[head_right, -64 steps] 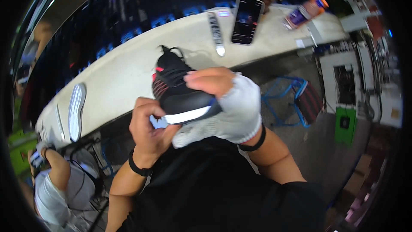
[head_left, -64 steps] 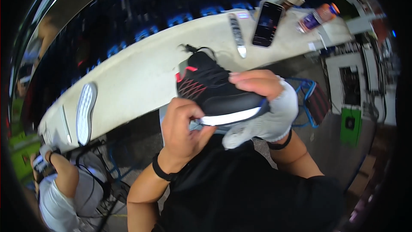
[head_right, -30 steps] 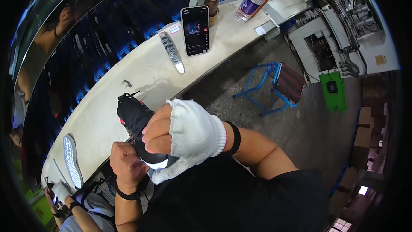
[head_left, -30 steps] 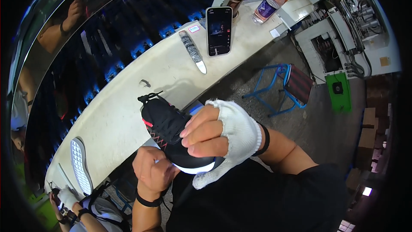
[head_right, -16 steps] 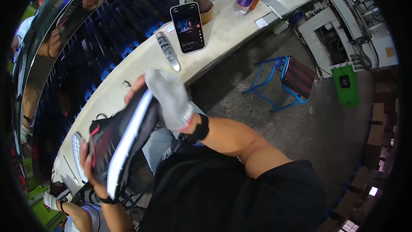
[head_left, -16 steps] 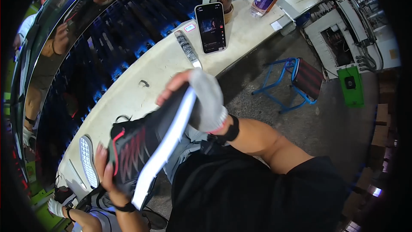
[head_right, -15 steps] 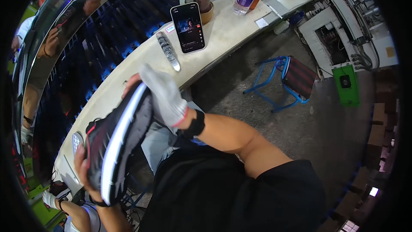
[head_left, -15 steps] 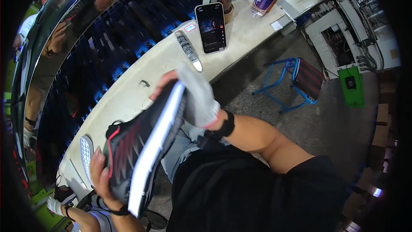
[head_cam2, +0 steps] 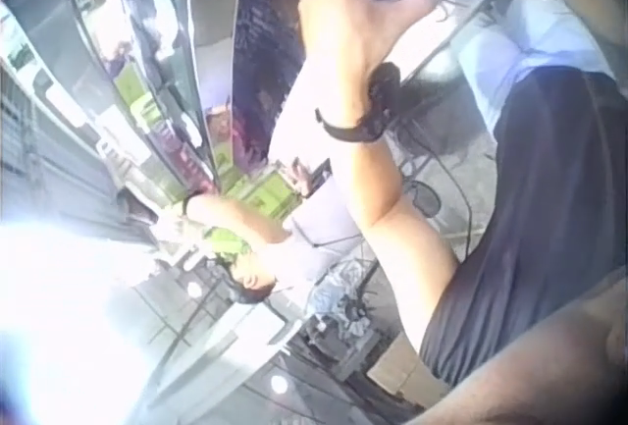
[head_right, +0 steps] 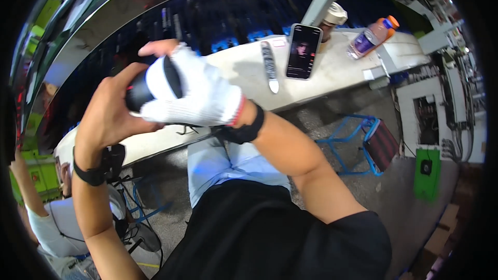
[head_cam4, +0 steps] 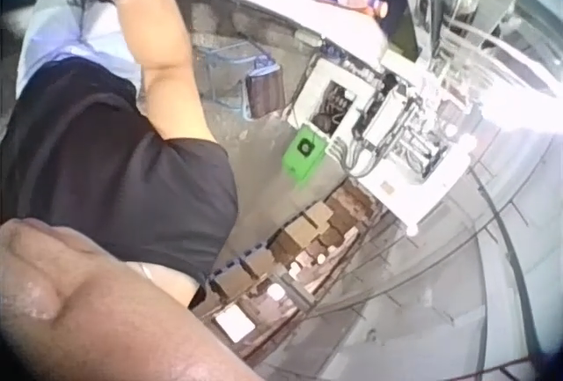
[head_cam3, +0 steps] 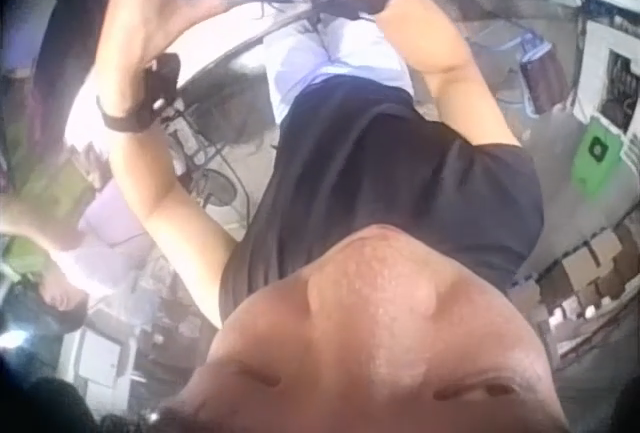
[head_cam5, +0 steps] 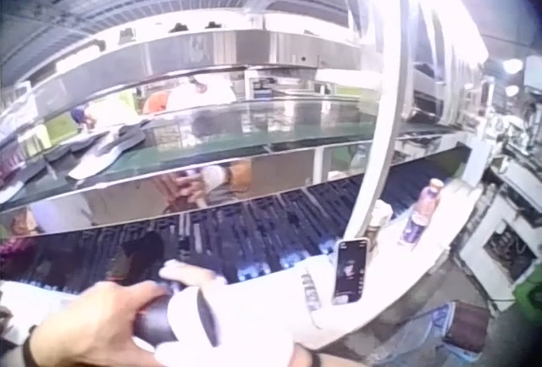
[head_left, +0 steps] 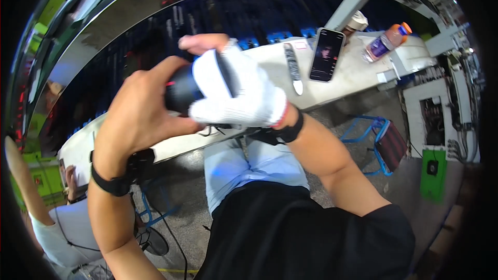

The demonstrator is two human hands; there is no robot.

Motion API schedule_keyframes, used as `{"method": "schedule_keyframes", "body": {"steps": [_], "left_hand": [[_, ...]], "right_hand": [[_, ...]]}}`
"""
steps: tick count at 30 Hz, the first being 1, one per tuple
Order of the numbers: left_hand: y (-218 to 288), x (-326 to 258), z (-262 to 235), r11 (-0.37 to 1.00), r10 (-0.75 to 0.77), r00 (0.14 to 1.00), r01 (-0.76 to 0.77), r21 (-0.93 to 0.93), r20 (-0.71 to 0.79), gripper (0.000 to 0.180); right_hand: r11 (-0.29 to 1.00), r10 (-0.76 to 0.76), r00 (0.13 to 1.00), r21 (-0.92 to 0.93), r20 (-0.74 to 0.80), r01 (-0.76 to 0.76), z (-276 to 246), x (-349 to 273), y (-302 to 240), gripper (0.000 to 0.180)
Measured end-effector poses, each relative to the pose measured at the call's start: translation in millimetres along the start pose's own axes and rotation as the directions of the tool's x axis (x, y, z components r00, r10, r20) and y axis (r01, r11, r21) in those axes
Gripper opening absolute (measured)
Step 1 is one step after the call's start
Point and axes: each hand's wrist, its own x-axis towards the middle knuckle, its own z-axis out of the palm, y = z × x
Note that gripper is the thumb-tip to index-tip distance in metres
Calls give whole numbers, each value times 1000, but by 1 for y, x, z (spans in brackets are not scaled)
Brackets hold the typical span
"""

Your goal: The recorder is cleaning and inspecting black athletic shoes in a factory setting.

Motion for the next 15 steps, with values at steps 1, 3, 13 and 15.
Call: {"method": "schedule_keyframes", "body": {"steps": [1, 3, 13, 15], "left_hand": [[-6, 0, -2, 996, -46, 999, 47, -80, 21, 82], [-17, -5, 4, 989, -21, 999, 13, -146, -48, 85], [-66, -18, 13, 919, -146, 987, 108, -378, -73, 89], [-77, -17, 15, 926, -128, 988, 88, -367, -86, 87]], "right_hand": [[999, -41, 999, -25, -29, 40, 6, 2, 6, 92], [996, -92, 988, -18, -125, 91, 22, 6, 14, 74], [607, 191, 882, 758, -431, 239, 59, 18, 60, 57], [518, 233, 918, 840, -320, 161, 65, 19, 39, 57]]}}
